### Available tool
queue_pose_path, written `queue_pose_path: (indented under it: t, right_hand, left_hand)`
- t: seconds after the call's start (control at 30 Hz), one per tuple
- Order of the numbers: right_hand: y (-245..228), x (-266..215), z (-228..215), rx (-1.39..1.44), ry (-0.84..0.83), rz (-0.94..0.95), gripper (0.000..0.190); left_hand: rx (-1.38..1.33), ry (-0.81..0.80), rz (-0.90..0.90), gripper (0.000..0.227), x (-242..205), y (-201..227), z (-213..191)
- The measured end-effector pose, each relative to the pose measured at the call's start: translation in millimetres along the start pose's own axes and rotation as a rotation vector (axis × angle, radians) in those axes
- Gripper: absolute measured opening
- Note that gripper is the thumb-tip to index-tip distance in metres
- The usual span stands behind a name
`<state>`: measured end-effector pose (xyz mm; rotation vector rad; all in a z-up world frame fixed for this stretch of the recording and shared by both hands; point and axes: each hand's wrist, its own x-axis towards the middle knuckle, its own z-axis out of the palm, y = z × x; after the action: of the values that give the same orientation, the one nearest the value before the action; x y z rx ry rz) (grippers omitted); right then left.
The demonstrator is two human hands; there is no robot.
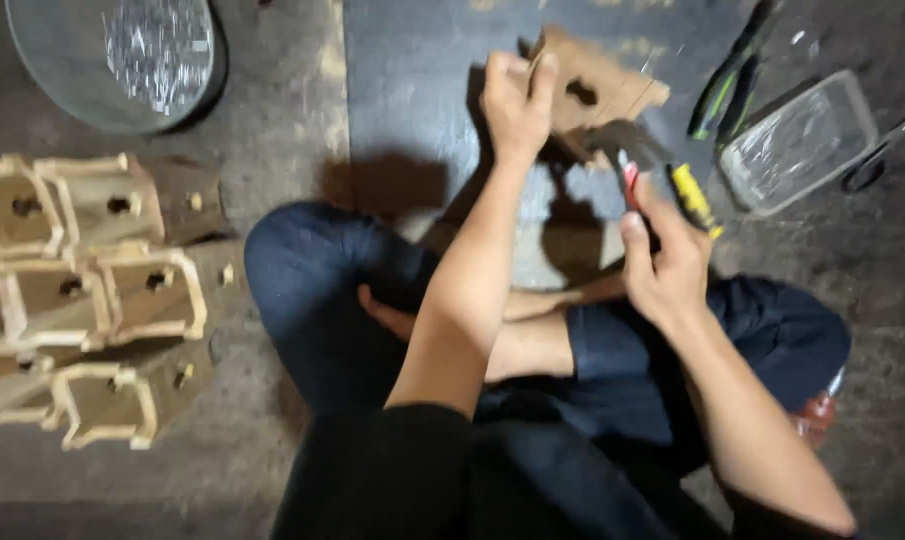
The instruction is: Assembling small decorative wooden boxes or lanterns by nailing wooden panels together.
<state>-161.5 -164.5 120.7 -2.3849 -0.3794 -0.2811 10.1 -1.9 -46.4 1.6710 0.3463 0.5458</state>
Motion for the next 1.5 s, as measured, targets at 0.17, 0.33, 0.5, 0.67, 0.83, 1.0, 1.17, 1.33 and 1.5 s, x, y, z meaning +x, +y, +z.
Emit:
queue_pose_path:
  t: [0.17, 0.33, 0.5, 0.67, 0.83, 1.0, 1.17, 1.33, 1.5]
  right_hand:
    - [-6, -32, -4, -0.027, 0.193, -0.050, 0.038]
    - [4, -14, 9, 0.019, 0.022, 0.038, 0.036]
    - [19, -22, 13, 0.002, -0.007, 0.100, 0.039]
    - [-2, -20, 4, -0.003, 0.170, -0.009, 0.035]
    - [-3, 4, 5, 0.060, 0.059, -0.020, 0.035]
    - [9, -22, 14, -0.063, 0.199, -0.039, 0.032]
    - [-8, -6, 3, 0.004, 0.180, -0.106, 0.035]
    - [20, -18, 14, -0.032, 0.062, -0.053, 0.036]
    - [-2, -15, 11, -0.007, 0.039, 0.042, 0.033]
  left_hand:
    - [-0.054, -0.018, -0.044, 0.044, -18, 1, 0]
    - [-0.045, -0.016, -0.081, 0.047, -2, -5, 5]
    - [-0.107, -0.026, -0.011, 0.046, -4, 1, 2]
    - [-0.071, -0.037, -0.073, 0.043, -3, 5, -2]
    - [-0.066, -0.033, -0.074, 0.046, 3, 2, 10]
    - [-0.095, -0.057, -0.108, 0.042, -1, 11, 0]
    - [-0.057, 0.013, -0.048, 0.044, 0, -1, 6]
    - [-0.078, -0.006, -0.135, 0.043, -2, 6, 8]
    - [-0.045, -0.052, -0.158, 0.047, -5, 10, -2]
